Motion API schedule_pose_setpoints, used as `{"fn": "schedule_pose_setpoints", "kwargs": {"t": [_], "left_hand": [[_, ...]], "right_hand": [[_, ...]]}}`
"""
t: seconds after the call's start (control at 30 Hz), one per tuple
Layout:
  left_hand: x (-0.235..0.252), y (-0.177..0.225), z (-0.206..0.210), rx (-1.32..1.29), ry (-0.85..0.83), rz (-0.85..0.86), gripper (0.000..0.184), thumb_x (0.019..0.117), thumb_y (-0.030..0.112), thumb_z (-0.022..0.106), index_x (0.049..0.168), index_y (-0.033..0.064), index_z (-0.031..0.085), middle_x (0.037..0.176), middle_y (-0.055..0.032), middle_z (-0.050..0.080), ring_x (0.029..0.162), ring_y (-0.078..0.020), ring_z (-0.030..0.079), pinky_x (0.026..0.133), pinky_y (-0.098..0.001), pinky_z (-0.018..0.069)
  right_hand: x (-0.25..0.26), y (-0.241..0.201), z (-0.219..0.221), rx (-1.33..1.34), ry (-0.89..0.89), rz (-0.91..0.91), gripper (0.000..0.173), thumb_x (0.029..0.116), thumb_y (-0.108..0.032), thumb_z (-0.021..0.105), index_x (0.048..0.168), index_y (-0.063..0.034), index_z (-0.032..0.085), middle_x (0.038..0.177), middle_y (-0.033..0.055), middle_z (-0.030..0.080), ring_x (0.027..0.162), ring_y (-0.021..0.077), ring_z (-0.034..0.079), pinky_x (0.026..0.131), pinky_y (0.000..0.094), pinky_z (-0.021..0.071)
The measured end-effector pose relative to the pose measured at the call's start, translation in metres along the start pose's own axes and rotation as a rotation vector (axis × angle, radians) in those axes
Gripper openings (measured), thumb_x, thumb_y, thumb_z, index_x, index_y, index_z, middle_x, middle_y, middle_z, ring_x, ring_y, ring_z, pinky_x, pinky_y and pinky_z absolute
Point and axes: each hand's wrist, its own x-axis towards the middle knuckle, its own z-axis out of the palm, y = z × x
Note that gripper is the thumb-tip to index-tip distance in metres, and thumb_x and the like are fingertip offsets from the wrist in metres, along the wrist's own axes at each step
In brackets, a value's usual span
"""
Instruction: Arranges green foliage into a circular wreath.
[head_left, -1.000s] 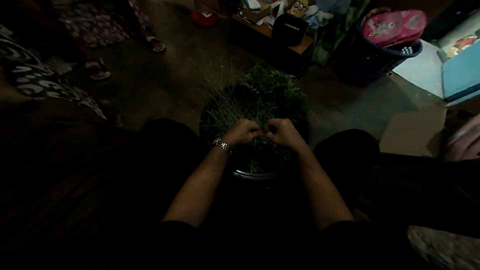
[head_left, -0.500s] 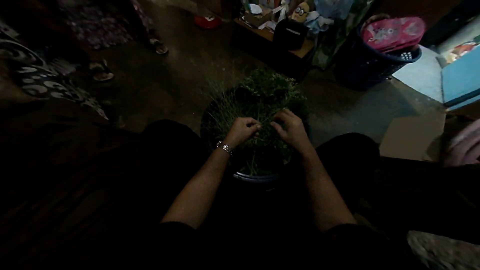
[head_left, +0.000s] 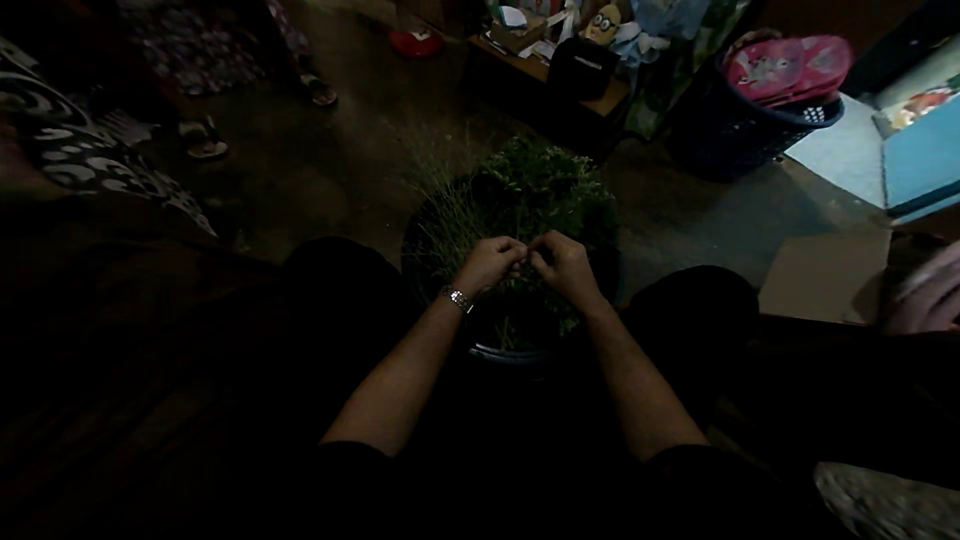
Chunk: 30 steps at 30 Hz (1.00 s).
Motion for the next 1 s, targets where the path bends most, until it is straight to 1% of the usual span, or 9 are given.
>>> {"fn": "schedule_pose_setpoints", "kwargs": {"t": [0.13, 0.23, 0.33, 0.37, 0.47, 0.6, 0.7, 0.8, 1.0], "left_hand": [[0.002, -0.005, 0.002, 0.012, 0.017, 0.044, 0.014, 0.105, 0.012, 0.056, 0.105, 0.0005, 0.065, 0.083, -0.0016, 0.059, 0.065, -0.0055, 0.055, 0.062, -0.0204, 0.0503], [0.004, -0.001, -0.007, 0.094, 0.059, 0.058, 0.019, 0.1061, 0.014, 0.055, 0.111, -0.0011, 0.065, 0.087, -0.0041, 0.06, 0.066, -0.0068, 0.054, 0.064, -0.0225, 0.0493], [0.001, 0.006, -0.017, 0.04, 0.1, 0.061, 0.018, 0.1062, 0.013, 0.054, 0.111, -0.0005, 0.064, 0.085, -0.0019, 0.059, 0.066, -0.0049, 0.055, 0.063, -0.0204, 0.0501], [0.0, 0.006, -0.019, 0.006, 0.097, 0.064, 0.016, 0.1059, 0.013, 0.055, 0.11, -0.0002, 0.064, 0.085, -0.0014, 0.059, 0.066, -0.0047, 0.055, 0.063, -0.0201, 0.0506], [-0.002, 0.007, -0.016, -0.011, 0.075, 0.069, 0.015, 0.1054, 0.011, 0.055, 0.108, -0.0008, 0.064, 0.084, -0.0014, 0.06, 0.066, -0.0046, 0.056, 0.064, -0.0201, 0.0518], [-0.002, 0.009, -0.011, 0.021, 0.04, 0.054, 0.016, 0.1052, 0.012, 0.056, 0.108, -0.0018, 0.065, 0.084, -0.0019, 0.059, 0.065, -0.005, 0.057, 0.063, -0.0197, 0.0519], [-0.003, 0.01, -0.01, 0.046, 0.012, 0.03, 0.014, 0.1045, 0.011, 0.057, 0.107, -0.0002, 0.065, 0.084, -0.0017, 0.06, 0.066, -0.0053, 0.057, 0.063, -0.0204, 0.0519], [-0.006, 0.011, -0.009, 0.075, -0.013, 0.026, 0.014, 0.105, 0.01, 0.055, 0.105, 0.0001, 0.065, 0.081, -0.001, 0.059, 0.064, -0.0053, 0.055, 0.062, -0.0206, 0.0507], [-0.006, 0.012, 0.002, 0.139, -0.014, 0.016, 0.025, 0.1079, 0.018, 0.053, 0.118, -0.0022, 0.064, 0.092, -0.0065, 0.063, 0.069, -0.008, 0.062, 0.068, -0.0242, 0.0572]], "right_hand": [[0.004, -0.015, -0.017, 0.011, -0.063, 0.214, 0.014, 0.0908, -0.003, 0.07, 0.102, 0.0044, 0.072, 0.095, 0.0194, 0.071, 0.079, 0.0284, 0.068, 0.074, 0.044, 0.0587], [0.006, -0.009, -0.035, 0.013, -0.028, 0.295, 0.017, 0.0912, -0.004, 0.069, 0.106, 0.0042, 0.07, 0.095, 0.0193, 0.071, 0.08, 0.0284, 0.069, 0.074, 0.0463, 0.0585], [0.004, 0.002, -0.054, -0.007, 0.11, 0.247, 0.015, 0.0933, -0.005, 0.067, 0.106, 0.003, 0.07, 0.097, 0.0191, 0.07, 0.078, 0.0253, 0.067, 0.071, 0.0425, 0.0573], [0.004, 0.006, -0.056, -0.035, 0.156, 0.206, 0.014, 0.0945, -0.006, 0.067, 0.106, 0.0021, 0.071, 0.102, 0.0187, 0.069, 0.082, 0.0251, 0.067, 0.075, 0.0408, 0.0572], [0.005, 0.012, -0.048, -0.104, 0.25, 0.063, 0.018, 0.0963, -0.012, 0.069, 0.108, 0.0016, 0.072, 0.117, 0.0223, 0.066, 0.108, 0.0388, 0.062, 0.093, 0.0514, 0.0518], [0.007, 0.008, -0.026, -0.155, 0.256, -0.044, 0.021, 0.0927, -0.012, 0.073, 0.11, 0.0001, 0.072, 0.118, 0.0215, 0.065, 0.109, 0.0395, 0.062, 0.093, 0.0492, 0.0532], [0.007, 0.009, -0.016, -0.214, 0.184, -0.061, 0.023, 0.0911, -0.01, 0.075, 0.112, -0.0009, 0.072, 0.12, 0.022, 0.066, 0.113, 0.0432, 0.061, 0.096, 0.0543, 0.0523], [0.006, 0.009, -0.01, -0.185, 0.148, -0.063, 0.017, 0.0932, -0.007, 0.071, 0.108, 0.0013, 0.073, 0.113, 0.0213, 0.069, 0.107, 0.0409, 0.065, 0.093, 0.0533, 0.0541], [0.002, -0.005, -0.002, -0.099, 0.051, -0.03, 0.013, 0.0955, -0.001, 0.064, 0.105, 0.0049, 0.072, 0.109, 0.0219, 0.07, 0.101, 0.0351, 0.07, 0.09, 0.0455, 0.0594]]}}
